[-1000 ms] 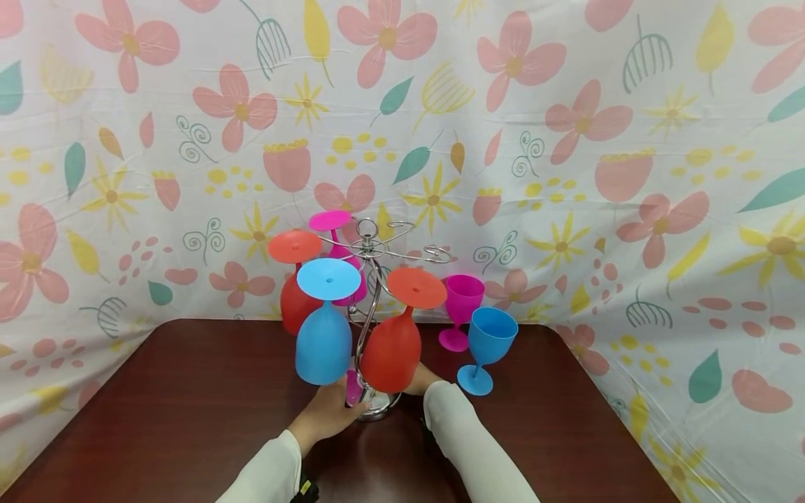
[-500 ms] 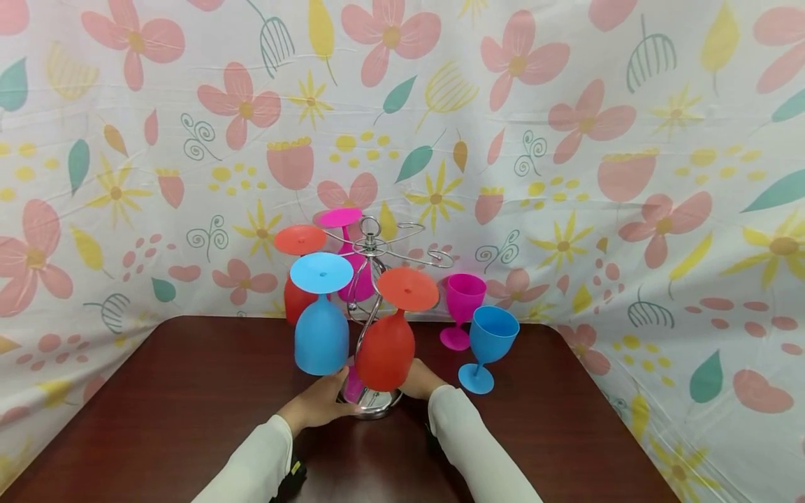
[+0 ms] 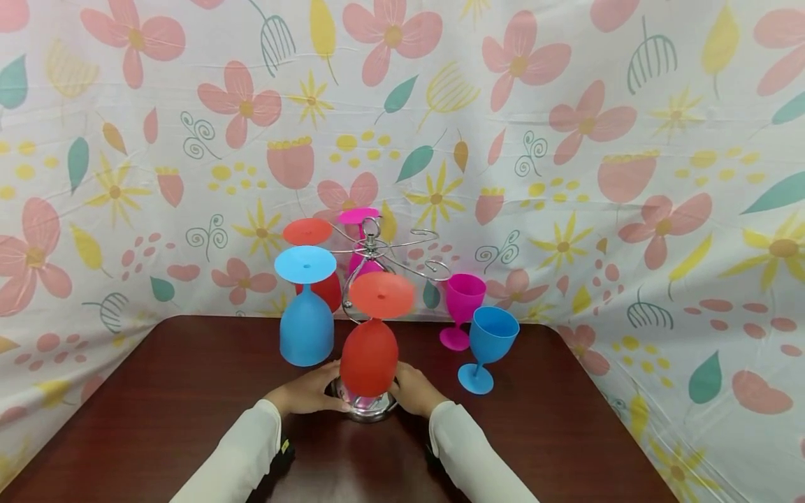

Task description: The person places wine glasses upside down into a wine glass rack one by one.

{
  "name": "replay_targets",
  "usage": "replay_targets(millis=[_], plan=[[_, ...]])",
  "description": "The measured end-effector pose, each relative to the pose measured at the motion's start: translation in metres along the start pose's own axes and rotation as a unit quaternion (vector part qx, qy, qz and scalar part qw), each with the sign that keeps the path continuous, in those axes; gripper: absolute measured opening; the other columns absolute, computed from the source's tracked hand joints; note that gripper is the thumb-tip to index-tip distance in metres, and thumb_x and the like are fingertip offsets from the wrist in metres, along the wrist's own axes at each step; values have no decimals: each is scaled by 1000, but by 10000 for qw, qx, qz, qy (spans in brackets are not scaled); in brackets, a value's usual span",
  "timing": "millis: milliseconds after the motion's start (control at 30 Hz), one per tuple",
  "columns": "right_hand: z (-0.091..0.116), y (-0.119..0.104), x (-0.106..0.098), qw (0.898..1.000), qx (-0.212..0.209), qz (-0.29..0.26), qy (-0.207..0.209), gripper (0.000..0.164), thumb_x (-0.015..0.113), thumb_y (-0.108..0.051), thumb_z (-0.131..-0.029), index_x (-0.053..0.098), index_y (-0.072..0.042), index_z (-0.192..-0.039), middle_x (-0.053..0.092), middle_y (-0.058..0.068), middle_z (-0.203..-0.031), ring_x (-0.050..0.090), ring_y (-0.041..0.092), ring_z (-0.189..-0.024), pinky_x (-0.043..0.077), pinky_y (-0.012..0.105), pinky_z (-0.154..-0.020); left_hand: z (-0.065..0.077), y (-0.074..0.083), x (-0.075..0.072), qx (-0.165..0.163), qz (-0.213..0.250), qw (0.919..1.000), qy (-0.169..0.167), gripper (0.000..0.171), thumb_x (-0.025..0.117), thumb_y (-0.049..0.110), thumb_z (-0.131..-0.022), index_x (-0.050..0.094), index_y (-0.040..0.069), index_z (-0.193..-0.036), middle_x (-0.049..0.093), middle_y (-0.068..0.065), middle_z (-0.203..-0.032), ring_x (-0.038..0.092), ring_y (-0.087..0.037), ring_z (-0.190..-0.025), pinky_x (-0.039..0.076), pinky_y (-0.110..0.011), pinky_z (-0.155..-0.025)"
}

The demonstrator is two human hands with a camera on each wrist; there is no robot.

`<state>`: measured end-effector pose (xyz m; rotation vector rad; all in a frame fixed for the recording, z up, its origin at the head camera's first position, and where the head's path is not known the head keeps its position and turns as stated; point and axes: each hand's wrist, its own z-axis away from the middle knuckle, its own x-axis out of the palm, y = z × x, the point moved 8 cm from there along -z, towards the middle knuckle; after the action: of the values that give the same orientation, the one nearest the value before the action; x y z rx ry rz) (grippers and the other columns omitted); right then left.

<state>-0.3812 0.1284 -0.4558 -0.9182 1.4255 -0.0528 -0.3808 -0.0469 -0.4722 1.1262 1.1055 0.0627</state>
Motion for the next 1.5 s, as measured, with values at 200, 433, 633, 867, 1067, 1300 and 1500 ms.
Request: replay_targets(millis=[200, 433, 633, 867, 1067, 1300, 1500], plan=[[15, -4, 0, 9984, 522, 223, 22, 46, 59, -18, -102, 51, 3, -141, 54, 22, -138, 50, 41, -128, 42, 57, -104, -3, -9, -3, 298, 459, 9985, -96, 81, 73, 31, -92, 29, 16, -158, 37, -5, -155, 36, -30, -140, 38, -57, -108], [25, -7, 1, 9972, 681, 307, -18, 60, 62, -19, -100, 40, 17, -143, 42, 34, -145, 39, 48, -136, 33, 58, -110, 2, -11, -9, 305, 485, 9984, 3, 55, 72, 23, -94, 48, 15, -142, 58, 6, -124, 55, -18, -116, 46, -47, -100], [28, -7, 2, 9973, 679, 283, 32, 60, 63, -21, -100, 42, 16, -142, 45, 33, -144, 41, 48, -135, 35, 58, -109, 5, -11, -10, 109, 340, 9993, 97, 41, 72, 24, -94, 55, 16, -130, 60, 7, -112, 57, -17, -107, 46, -49, -98], [19, -1, -10, 9970, 751, 135, -110, 44, 67, -25, -97, 61, 8, -126, 64, 26, -110, 62, 40, -102, 54, 53, -86, 15, -1, -5, 136, 428, 9975, 549, 49, 69, 26, -97, 52, 13, -140, 59, 0, -129, 54, -29, -123, 44, -58, -101], [0, 9, -15, 9961, 838, 73, -256, 58, 69, -29, -96, 53, 9, -137, 59, 22, -130, 55, 41, -120, 46, 58, -99, 19, 27, 1, 466, 459, 9880, 1397, 40, 68, 19, -96, 57, 12, -133, 63, -1, -117, 60, -26, -110, 49, -55, -94], [-26, 20, -5, 9964, 592, -189, -569, 49, 64, -26, -98, 55, 0, -139, 63, 16, -124, 58, 35, -117, 46, 55, -100, 17, 54, 18, 406, 791, 9765, 1961, 57, 74, 16, -88, 47, 15, -138, 55, -2, -129, 54, -26, -118, 50, -53, -95], [-41, 24, -3, 9969, 364, -266, -639, 40, 59, -15, -100, 58, -7, -139, 61, 16, -134, 54, 35, -126, 43, 55, -103, 17, 66, 20, 340, 349, 9653, 2565, 69, 83, 12, -78, 44, 12, -135, 53, -6, -131, 55, -28, -119, 49, -55, -96]])
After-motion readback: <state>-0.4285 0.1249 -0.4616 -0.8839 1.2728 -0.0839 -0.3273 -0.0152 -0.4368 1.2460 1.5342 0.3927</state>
